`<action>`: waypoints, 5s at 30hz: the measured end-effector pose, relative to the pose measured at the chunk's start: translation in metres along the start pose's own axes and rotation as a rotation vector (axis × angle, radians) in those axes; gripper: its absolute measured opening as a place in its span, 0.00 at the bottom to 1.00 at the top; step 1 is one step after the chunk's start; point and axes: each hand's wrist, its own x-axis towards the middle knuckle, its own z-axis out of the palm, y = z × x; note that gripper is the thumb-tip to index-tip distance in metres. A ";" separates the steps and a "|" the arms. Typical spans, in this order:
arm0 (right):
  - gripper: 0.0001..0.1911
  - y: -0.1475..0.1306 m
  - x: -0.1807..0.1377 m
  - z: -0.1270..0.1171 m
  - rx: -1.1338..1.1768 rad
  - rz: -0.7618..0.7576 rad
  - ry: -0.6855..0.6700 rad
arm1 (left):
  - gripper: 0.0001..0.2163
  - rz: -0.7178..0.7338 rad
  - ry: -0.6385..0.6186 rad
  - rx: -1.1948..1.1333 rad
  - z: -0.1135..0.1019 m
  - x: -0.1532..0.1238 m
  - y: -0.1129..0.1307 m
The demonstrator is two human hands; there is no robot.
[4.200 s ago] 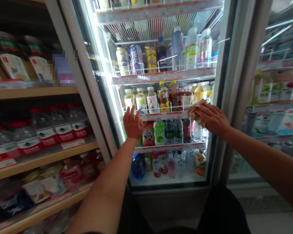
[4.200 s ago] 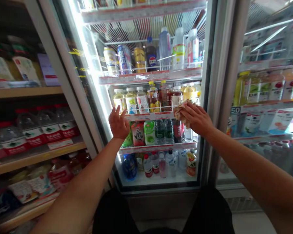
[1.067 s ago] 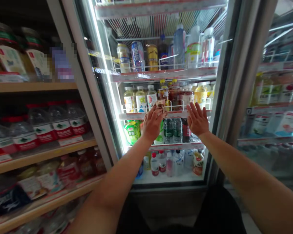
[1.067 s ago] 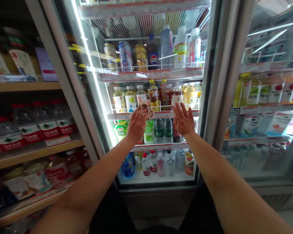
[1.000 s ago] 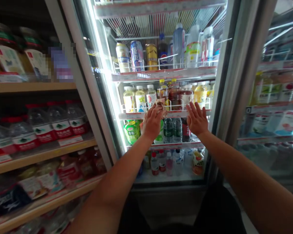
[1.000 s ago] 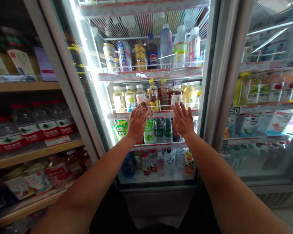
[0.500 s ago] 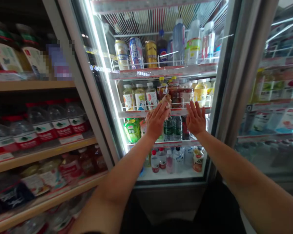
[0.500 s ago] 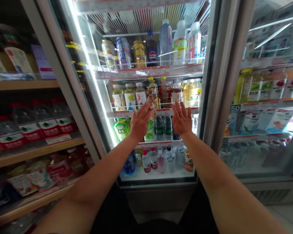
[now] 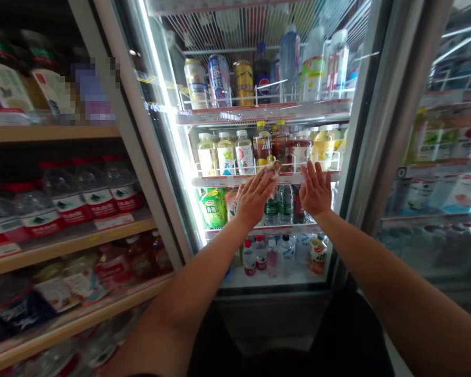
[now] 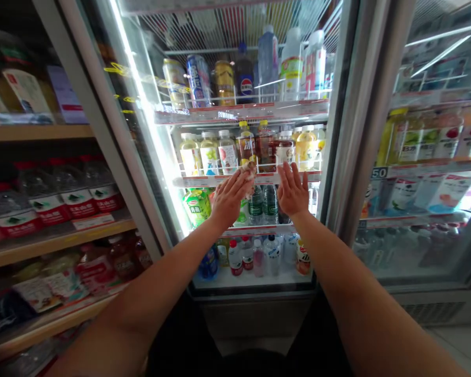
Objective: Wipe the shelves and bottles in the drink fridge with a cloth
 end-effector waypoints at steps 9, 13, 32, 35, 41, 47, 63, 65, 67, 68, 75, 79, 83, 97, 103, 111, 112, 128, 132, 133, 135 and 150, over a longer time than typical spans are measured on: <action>0.32 0.000 -0.003 0.003 -0.005 -0.003 0.016 | 0.21 0.050 -0.018 0.026 -0.012 -0.017 -0.027; 0.32 -0.001 -0.003 0.002 0.000 0.013 0.011 | 0.21 -0.020 -0.023 0.049 -0.017 -0.032 -0.029; 0.32 -0.001 -0.004 0.002 0.000 0.017 -0.002 | 0.27 -0.003 -0.035 0.079 -0.024 -0.080 -0.056; 0.32 -0.002 -0.004 0.002 -0.008 0.018 0.017 | 0.27 -0.068 0.022 0.093 -0.027 -0.077 -0.060; 0.31 -0.002 -0.004 0.002 -0.011 0.016 0.021 | 0.25 -0.064 0.052 0.129 -0.025 -0.099 -0.051; 0.32 -0.003 -0.003 0.001 0.016 0.045 -0.025 | 0.27 -0.110 0.045 0.067 -0.024 -0.103 -0.064; 0.31 -0.003 -0.004 0.001 0.012 0.046 -0.020 | 0.34 -0.220 0.141 0.063 -0.030 -0.114 -0.083; 0.31 -0.003 -0.004 0.001 0.016 0.059 -0.028 | 0.34 -0.255 0.131 0.038 -0.030 -0.120 -0.079; 0.31 -0.003 -0.005 0.001 0.014 0.062 -0.022 | 0.34 -0.266 0.121 0.020 -0.029 -0.128 -0.073; 0.31 -0.003 -0.005 0.001 0.010 0.060 -0.016 | 0.34 -0.264 0.115 0.016 -0.029 -0.132 -0.072; 0.31 -0.003 -0.005 0.003 0.015 0.060 -0.009 | 0.35 -0.283 0.144 0.029 -0.031 -0.125 -0.080; 0.30 -0.004 -0.005 0.002 -0.003 0.062 0.005 | 0.35 -0.307 0.163 0.035 -0.030 -0.127 -0.077; 0.29 -0.005 -0.005 0.001 -0.019 0.045 0.014 | 0.34 -0.292 0.156 0.057 -0.029 -0.132 -0.077; 0.31 -0.004 -0.006 0.003 -0.013 0.052 0.010 | 0.30 -0.303 0.191 0.070 -0.031 -0.127 -0.084; 0.30 -0.005 -0.006 0.001 -0.010 0.056 0.007 | 0.29 -0.337 0.224 0.043 -0.030 -0.121 -0.091; 0.29 -0.005 -0.006 0.001 -0.020 0.042 0.013 | 0.25 -0.379 0.205 0.000 -0.031 -0.125 -0.091; 0.29 -0.004 -0.006 0.001 -0.016 0.044 0.012 | 0.25 -0.391 0.201 -0.010 -0.032 -0.123 -0.094; 0.31 -0.003 -0.007 0.004 -0.015 0.050 0.002 | 0.27 -0.402 0.202 -0.045 -0.032 -0.127 -0.097; 0.31 -0.003 -0.007 0.004 -0.007 0.048 0.003 | 0.28 -0.413 0.205 -0.049 -0.031 -0.131 -0.093; 0.31 -0.003 -0.007 0.004 -0.007 0.050 0.006 | 0.28 -0.424 0.206 -0.049 -0.030 -0.132 -0.091; 0.31 -0.003 -0.007 0.004 -0.012 0.046 0.015 | 0.27 -0.434 0.200 -0.043 -0.031 -0.133 -0.089; 0.30 -0.004 -0.006 0.002 -0.017 0.067 -0.024 | 0.30 -0.437 0.171 -0.047 -0.030 -0.144 -0.088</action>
